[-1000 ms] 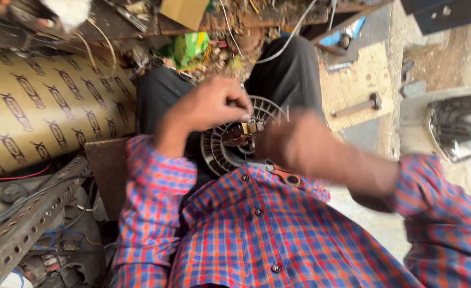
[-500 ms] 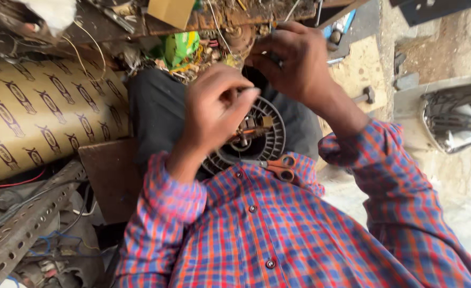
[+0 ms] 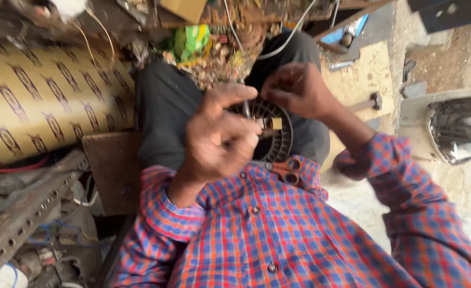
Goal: The person sits on the floor and works on a motor stator, inserting thin copper wire into slots and securing it with strips of brown paper. They use scissors to cut the paper and repeatedly adjust the wire placement.
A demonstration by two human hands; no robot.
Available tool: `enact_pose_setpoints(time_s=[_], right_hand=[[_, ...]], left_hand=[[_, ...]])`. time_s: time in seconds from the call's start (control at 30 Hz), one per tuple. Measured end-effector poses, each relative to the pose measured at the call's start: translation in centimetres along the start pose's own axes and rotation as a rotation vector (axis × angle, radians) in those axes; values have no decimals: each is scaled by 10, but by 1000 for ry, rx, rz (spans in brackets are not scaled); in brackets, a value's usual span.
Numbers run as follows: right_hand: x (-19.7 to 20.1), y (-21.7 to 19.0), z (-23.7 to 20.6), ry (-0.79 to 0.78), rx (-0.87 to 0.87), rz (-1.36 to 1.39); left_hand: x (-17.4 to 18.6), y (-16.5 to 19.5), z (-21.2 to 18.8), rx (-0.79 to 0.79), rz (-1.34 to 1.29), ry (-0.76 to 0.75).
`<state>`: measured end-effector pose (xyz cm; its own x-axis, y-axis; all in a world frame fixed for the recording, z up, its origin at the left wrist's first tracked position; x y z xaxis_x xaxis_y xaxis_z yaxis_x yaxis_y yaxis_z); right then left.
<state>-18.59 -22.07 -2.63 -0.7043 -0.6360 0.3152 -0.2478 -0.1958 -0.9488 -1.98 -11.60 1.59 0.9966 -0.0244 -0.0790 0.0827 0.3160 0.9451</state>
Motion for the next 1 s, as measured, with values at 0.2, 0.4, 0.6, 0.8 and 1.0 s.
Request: enact_pose_setpoints(time_s=[0.2,0.4,0.6,0.8,1.0], right_hand=[[13,-20,-13,163,384,-763],[27,-100,-15,161,280,-565],[35,-136,-26,16,195,-272],[27,-134,-54,-445,461,-270],[28,-37,-25,-25,243,-420]], left_hand=[[5,-45,57,141,646,-312],[-15,15,17,-257,443,-369],[-26,25,-23,-284,719,-339],[-21,0,-42,-243,914,-322],[-23,-8,-56,-308,1057,-255]])
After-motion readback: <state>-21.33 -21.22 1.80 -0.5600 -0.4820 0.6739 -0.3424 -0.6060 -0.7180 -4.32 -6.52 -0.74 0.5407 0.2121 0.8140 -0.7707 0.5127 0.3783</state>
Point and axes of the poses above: each hand's wrist, its own z-axis towards the middle knuckle, its own x-axis out of the back of the hand, y = z × x, the point moved 7 cm from there along z, towards the middle knuckle, and after that the axes turned 1 degree about x, right-handed, at the moved point
